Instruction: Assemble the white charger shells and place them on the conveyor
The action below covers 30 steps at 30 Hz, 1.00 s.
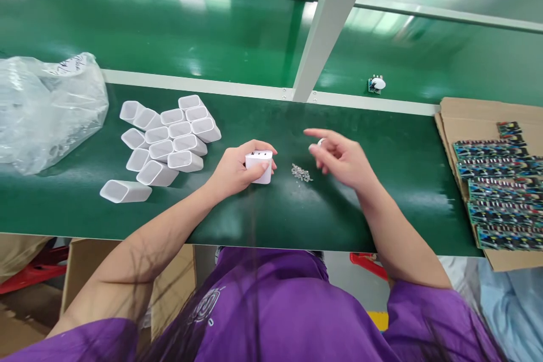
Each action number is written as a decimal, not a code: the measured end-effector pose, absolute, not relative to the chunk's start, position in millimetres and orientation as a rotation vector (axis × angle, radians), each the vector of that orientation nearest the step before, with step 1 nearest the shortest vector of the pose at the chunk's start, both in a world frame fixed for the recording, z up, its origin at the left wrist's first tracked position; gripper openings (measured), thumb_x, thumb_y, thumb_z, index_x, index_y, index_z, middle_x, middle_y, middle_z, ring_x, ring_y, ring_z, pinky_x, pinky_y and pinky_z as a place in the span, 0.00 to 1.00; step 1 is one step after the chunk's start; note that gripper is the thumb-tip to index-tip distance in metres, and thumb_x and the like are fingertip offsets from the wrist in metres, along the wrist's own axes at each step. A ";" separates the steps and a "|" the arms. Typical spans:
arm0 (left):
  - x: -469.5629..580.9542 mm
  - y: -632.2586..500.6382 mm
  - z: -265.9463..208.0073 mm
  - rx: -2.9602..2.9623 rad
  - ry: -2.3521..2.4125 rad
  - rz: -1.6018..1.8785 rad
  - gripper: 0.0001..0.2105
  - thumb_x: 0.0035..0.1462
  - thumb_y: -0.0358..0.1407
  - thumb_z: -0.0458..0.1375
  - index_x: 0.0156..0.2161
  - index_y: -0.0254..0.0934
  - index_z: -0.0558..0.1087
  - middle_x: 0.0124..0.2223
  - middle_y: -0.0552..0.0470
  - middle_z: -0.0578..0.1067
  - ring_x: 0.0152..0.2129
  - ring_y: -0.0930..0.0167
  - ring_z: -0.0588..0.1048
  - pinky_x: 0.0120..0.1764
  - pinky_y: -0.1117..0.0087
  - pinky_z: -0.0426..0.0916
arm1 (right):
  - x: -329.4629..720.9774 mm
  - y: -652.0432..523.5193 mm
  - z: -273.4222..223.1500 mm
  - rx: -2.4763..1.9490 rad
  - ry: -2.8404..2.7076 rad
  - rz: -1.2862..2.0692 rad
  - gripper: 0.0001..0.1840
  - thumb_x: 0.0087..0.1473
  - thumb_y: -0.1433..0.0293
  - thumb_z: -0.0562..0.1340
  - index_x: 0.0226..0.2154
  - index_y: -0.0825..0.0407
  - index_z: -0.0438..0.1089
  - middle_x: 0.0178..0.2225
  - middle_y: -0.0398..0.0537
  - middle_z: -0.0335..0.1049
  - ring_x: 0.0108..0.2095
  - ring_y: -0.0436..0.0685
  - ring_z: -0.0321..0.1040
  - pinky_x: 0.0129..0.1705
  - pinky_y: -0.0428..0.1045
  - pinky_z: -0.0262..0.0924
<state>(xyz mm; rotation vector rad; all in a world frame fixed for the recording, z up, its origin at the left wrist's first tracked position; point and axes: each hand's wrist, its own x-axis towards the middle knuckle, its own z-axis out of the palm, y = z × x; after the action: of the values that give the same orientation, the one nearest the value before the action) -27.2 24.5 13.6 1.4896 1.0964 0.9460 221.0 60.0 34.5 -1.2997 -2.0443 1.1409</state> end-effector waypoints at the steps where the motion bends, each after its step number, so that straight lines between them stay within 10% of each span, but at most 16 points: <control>1: -26.4 23.9 13.6 1.384 1.027 0.942 0.17 0.55 0.48 0.59 0.42 0.35 0.71 0.31 0.49 0.79 0.26 0.70 0.78 0.28 0.72 0.73 | 226.5 66.1 31.3 -1.492 -2.056 0.825 0.25 0.60 0.59 0.58 0.55 0.54 0.66 0.28 0.46 0.68 0.27 0.52 0.66 0.28 0.46 0.61; 5: -22.9 23.0 15.9 1.113 0.906 0.921 0.22 0.50 0.51 0.63 0.40 0.33 0.71 0.30 0.47 0.79 0.25 0.68 0.78 0.25 0.72 0.74 | 243.3 83.4 20.2 -1.945 -2.235 0.354 0.23 0.56 0.55 0.60 0.47 0.54 0.71 0.45 0.59 0.67 0.47 0.67 0.65 0.38 0.55 0.65; 13: -17.9 23.5 23.3 1.014 0.889 0.956 0.22 0.47 0.49 0.65 0.37 0.33 0.70 0.27 0.49 0.78 0.23 0.68 0.78 0.21 0.72 0.74 | 232.1 74.0 16.9 -1.834 -2.334 0.485 0.21 0.55 0.51 0.59 0.40 0.52 0.66 0.45 0.58 0.66 0.47 0.67 0.64 0.43 0.57 0.63; 30: -6.2 11.8 15.8 1.324 1.096 0.872 0.16 0.53 0.45 0.58 0.41 0.34 0.72 0.30 0.50 0.80 0.27 0.68 0.79 0.31 0.71 0.74 | 175.7 16.3 32.4 -1.025 -1.962 0.626 0.04 0.63 0.66 0.56 0.40 0.48 0.64 0.28 0.38 0.72 0.21 0.45 0.64 0.25 0.42 0.58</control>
<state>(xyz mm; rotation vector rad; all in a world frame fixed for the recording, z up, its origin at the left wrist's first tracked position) -6.2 11.8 15.8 1.3237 1.0961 0.8717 175.7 16.3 32.4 -1.0255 -1.9622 0.6262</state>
